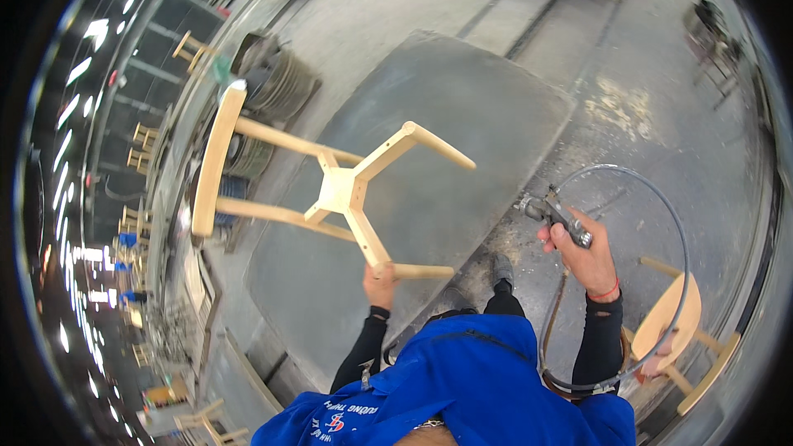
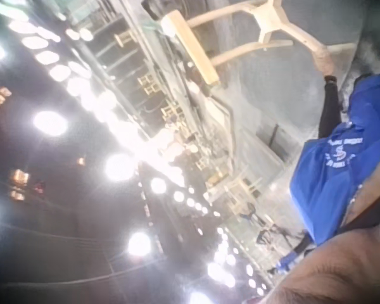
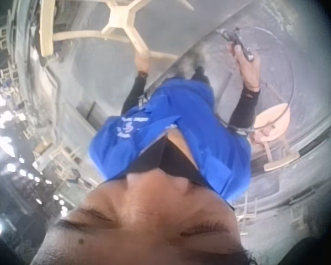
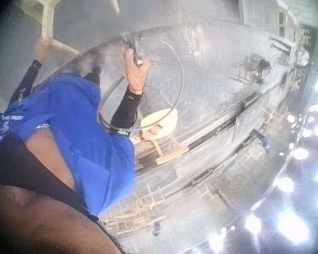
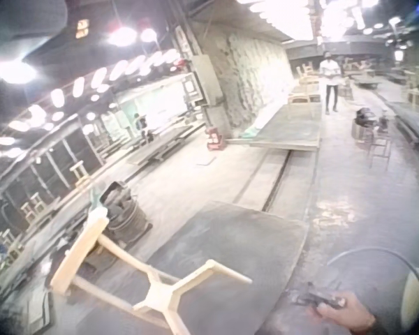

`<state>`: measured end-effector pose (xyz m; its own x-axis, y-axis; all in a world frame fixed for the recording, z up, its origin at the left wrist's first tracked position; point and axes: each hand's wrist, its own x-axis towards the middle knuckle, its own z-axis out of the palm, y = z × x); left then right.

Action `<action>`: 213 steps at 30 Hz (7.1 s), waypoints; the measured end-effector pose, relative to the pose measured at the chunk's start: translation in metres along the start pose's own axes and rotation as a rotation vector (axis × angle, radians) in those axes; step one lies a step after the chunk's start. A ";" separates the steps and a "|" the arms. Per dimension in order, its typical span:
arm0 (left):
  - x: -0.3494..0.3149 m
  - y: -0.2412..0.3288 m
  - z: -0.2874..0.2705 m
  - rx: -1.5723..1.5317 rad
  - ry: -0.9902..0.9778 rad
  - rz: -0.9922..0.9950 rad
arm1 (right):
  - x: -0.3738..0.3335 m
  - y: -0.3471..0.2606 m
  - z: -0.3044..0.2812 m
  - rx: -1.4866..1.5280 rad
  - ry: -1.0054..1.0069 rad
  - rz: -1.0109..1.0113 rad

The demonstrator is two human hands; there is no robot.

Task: The person holds a wooden chair frame with one hand and uses a spray gun with the other to apply finish to the chair. The person rotates the chair to cover all sides and legs while spraying.

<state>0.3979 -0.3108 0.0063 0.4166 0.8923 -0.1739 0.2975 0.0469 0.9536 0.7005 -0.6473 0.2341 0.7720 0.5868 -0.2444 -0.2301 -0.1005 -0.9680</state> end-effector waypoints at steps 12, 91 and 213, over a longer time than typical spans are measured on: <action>0.071 0.082 -0.171 0.040 0.350 0.185 | 0.001 -0.011 0.130 -0.004 -0.414 -0.225; 0.124 0.132 -0.181 0.403 0.503 0.246 | -0.015 -0.001 0.101 0.062 -0.501 -0.054; 0.027 0.045 0.026 0.502 0.141 0.104 | 0.144 -0.119 0.165 -0.131 -0.520 -0.638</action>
<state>0.4452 -0.2961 0.0381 0.3567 0.9341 -0.0165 0.6496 -0.2353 0.7230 0.7411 -0.4180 0.3235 0.3515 0.8556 0.3801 0.2543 0.3035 -0.9183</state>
